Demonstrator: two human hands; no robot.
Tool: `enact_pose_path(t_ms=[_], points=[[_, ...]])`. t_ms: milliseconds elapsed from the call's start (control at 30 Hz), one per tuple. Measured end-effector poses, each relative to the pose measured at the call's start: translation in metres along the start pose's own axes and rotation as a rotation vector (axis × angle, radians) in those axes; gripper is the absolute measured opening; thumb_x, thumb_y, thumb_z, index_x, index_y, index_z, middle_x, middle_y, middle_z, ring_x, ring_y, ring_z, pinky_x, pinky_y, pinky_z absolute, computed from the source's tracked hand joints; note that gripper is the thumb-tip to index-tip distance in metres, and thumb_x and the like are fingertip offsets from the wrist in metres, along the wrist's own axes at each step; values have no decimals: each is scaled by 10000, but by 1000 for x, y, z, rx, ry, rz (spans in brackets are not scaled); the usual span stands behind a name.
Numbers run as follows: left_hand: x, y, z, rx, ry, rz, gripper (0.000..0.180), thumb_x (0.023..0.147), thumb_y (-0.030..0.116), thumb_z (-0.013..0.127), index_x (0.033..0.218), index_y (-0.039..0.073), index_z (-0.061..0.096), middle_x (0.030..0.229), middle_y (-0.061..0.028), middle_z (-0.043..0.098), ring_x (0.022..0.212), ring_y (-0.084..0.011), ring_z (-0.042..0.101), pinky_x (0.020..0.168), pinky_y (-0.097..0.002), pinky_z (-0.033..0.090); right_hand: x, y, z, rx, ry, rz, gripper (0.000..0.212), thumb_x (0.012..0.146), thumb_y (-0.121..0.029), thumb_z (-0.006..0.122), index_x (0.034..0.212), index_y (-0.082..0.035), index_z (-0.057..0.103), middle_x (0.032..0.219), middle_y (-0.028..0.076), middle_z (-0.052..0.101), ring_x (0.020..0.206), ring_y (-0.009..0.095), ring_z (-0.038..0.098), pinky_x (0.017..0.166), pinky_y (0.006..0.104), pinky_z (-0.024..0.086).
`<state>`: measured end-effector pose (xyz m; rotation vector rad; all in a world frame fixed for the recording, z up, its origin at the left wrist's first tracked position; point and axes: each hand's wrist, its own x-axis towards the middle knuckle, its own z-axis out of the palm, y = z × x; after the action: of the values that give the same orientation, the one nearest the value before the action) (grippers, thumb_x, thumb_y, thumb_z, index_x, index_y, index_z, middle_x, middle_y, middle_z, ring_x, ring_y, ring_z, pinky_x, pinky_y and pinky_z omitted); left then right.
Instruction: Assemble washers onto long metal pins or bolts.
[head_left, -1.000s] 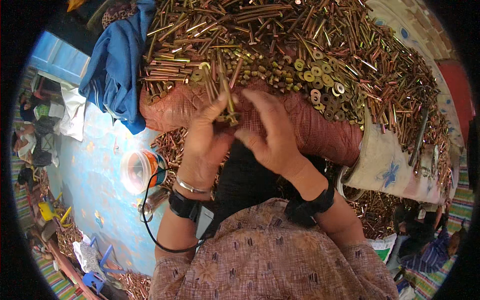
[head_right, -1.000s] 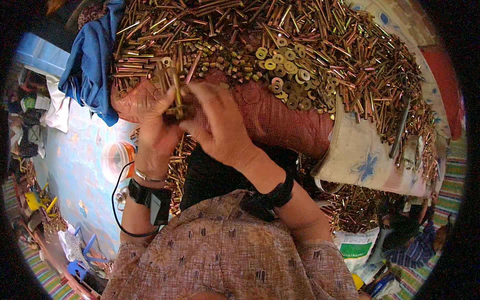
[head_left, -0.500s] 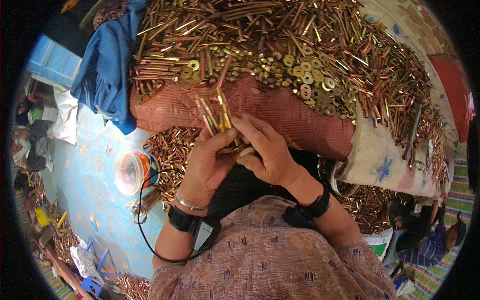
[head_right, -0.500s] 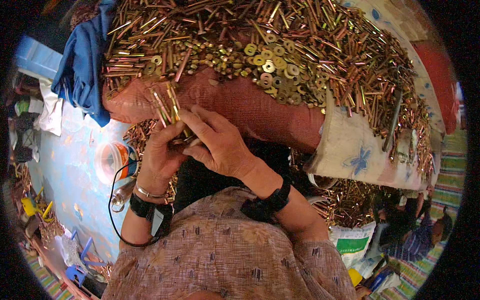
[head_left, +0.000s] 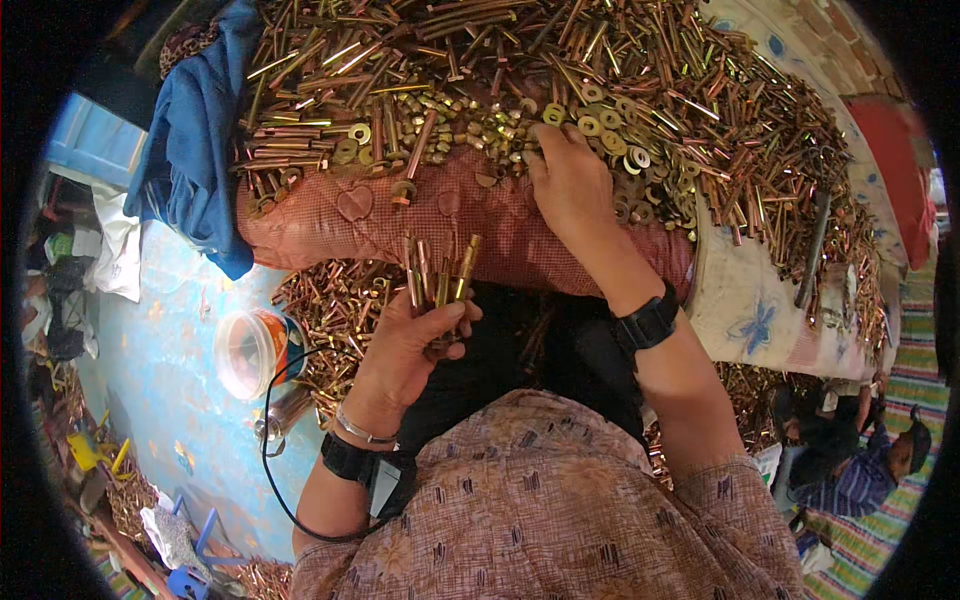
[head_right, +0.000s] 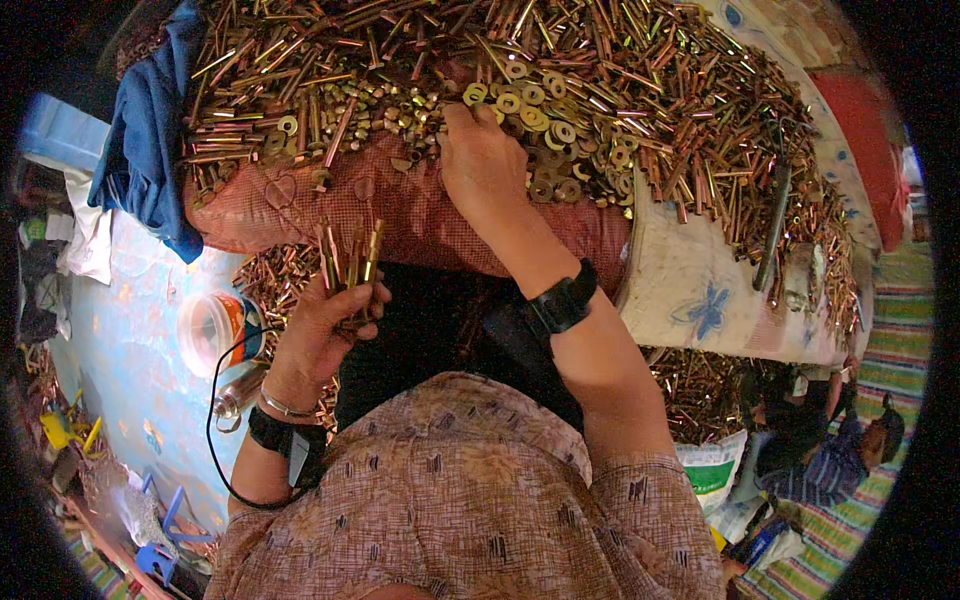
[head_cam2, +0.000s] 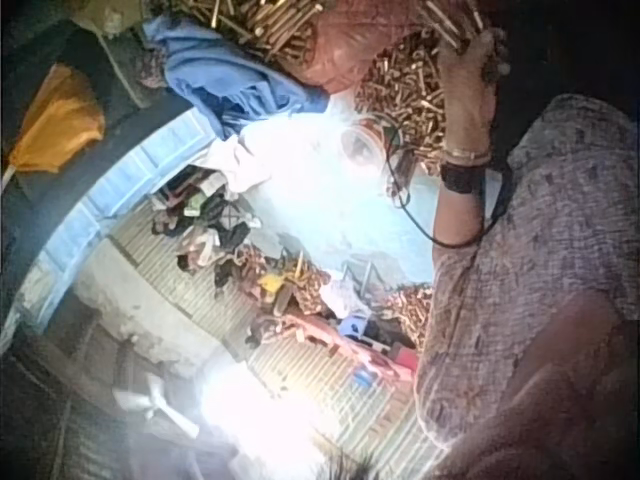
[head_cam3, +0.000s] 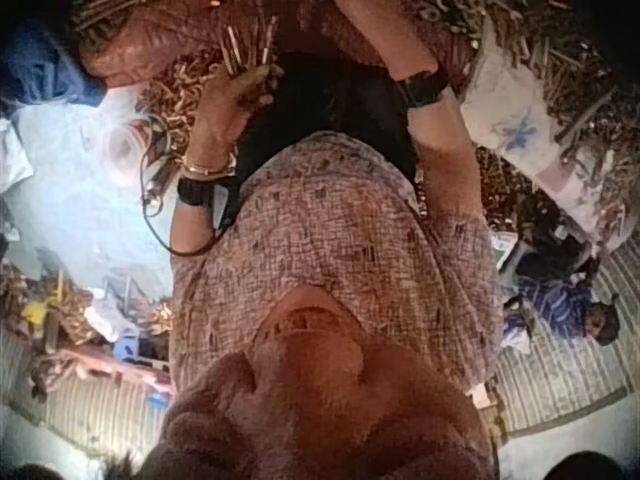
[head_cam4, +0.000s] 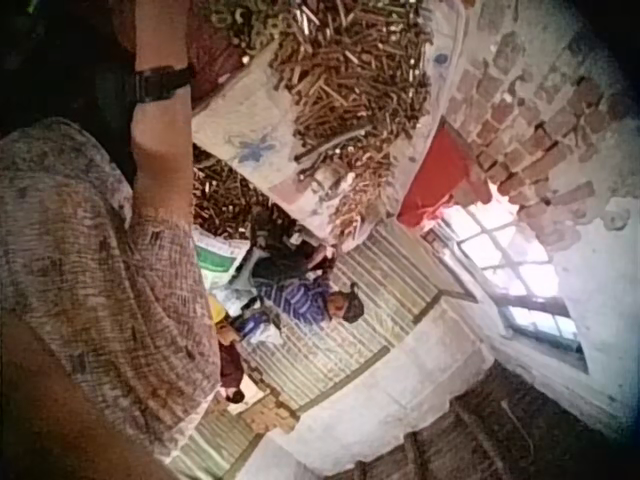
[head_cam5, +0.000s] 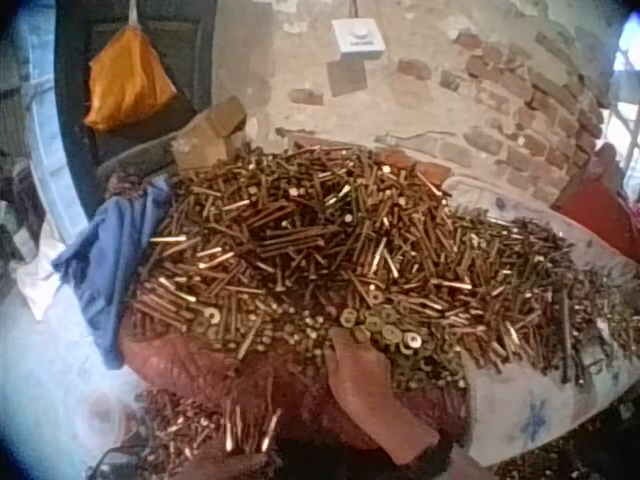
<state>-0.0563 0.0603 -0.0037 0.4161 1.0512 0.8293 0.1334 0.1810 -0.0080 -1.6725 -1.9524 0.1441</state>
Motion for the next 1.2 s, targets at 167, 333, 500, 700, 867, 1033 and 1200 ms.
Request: enact_pose_path(t_ms=[167, 333, 500, 700, 867, 1033, 1200], points=[[0, -4, -7, 72, -9, 16, 171, 828, 92, 586, 976, 57, 507, 826, -66, 620, 679, -96, 539, 522, -224, 437, 2, 5, 5, -30, -20, -29, 237, 764, -91, 595, 983, -42, 517, 938, 219, 559, 781, 402, 572, 645, 473, 470], [-6, -2, -11, 92, 25, 23, 183, 817, 100, 595, 966, 58, 496, 822, -69, 615, 659, -97, 536, 513, -219, 428, 3, 4, 5, -92, -35, -148, 240, 758, -60, 594, 975, -46, 493, 900, 208, 553, 778, 412, 563, 645, 470, 466], [-8, -2, -15, 88, 61, 45, 224, 798, 112, 620, 971, 51, 493, 800, -67, 602, 642, -111, 544, 502, -223, 425, -9, 3, 0, 30, 169, -217, 206, 776, -57, 580, 970, -25, 519, 925, 195, 581, 816, 352, 583, 688, 400, 469], [-14, -3, -20, 73, 96, 75, 227, 792, 107, 625, 966, 43, 494, 783, -68, 595, 612, -119, 550, 473, -232, 419, -45, -22, -8, 806, -239, 77, 199, 820, -94, 563, 990, 4, 533, 812, 76, 611, 746, 191, 581, 666, 317, 471], [-20, -6, -24, 58, 118, 89, 191, 794, 96, 621, 931, 46, 497, 765, -67, 598, 615, -111, 553, 472, -223, 424, -64, -32, -9, 1194, -507, 388, 190, 858, -50, 521, 1035, -4, 574, 871, 43, 590, 738, 87, 530, 635, 234, 436], [-26, -9, -28, 41, 98, 93, 174, 795, 95, 619, 915, 53, 499, 761, -64, 601, 604, -103, 553, 461, -209, 424, -78, -33, 4, 1193, -491, 254, 208, 846, -75, 535, 1037, -7, 578, 840, 24, 583, 728, 86, 518, 652, 232, 437], [-31, -13, -31, 12, 123, 67, 173, 796, 94, 618, 917, 57, 500, 759, -65, 605, 595, -100, 552, 452, -210, 422, -88, -38, 8, 1237, -488, 288, 204, 842, -73, 541, 1034, -9, 563, 868, 26, 586, 763, 85, 523, 663, 232, 435]])
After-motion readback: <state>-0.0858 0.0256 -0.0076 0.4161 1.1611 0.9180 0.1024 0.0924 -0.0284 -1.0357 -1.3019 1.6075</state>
